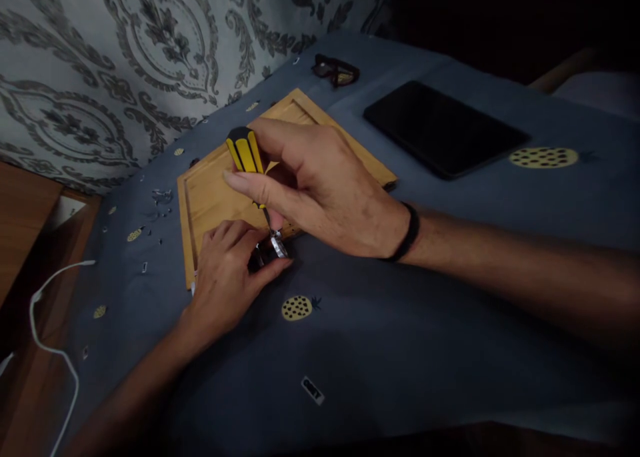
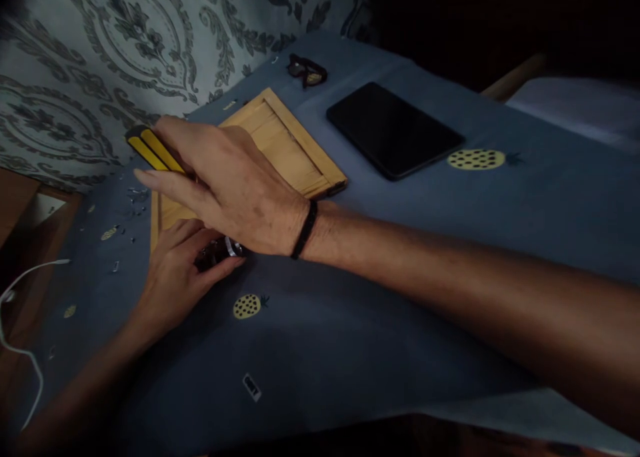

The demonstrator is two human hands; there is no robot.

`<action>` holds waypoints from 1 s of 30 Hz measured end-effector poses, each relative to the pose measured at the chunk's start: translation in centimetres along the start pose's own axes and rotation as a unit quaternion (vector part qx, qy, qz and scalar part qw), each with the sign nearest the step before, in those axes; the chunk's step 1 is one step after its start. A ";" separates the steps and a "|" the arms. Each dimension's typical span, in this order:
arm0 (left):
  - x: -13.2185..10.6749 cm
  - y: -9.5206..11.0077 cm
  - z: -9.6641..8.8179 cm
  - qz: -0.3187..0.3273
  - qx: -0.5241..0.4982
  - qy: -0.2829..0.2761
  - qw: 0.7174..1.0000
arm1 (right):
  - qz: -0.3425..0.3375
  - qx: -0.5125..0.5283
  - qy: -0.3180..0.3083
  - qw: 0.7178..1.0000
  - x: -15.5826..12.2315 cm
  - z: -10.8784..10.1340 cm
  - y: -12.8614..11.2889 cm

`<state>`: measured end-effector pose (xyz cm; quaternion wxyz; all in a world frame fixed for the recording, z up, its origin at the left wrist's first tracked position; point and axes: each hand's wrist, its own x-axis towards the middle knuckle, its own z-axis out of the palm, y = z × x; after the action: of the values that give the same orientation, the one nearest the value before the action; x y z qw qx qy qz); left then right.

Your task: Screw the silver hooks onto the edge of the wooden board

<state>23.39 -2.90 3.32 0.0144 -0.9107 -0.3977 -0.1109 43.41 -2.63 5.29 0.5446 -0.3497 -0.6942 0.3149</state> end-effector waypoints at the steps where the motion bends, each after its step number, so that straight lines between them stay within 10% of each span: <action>1: 0.0 0.0 0.0 0.002 -0.001 0.005 1.000 | 0.001 0.003 -0.001 1.000 0.0 0.0 0.0; 21: 0.1 0.0 0.0 -0.002 0.004 0.006 1.000 | -0.060 0.021 -0.114 0.991 0.8 -0.8 0.2; 30: 0.0 -0.1 0.2 0.005 -0.021 0.022 1.000 | 0.001 0.076 -0.059 0.995 0.9 -0.4 -0.3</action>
<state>23.37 -2.79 3.15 0.0043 -0.9100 -0.3904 -0.1392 43.64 -2.07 6.09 0.5273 -0.2890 -0.6986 0.3877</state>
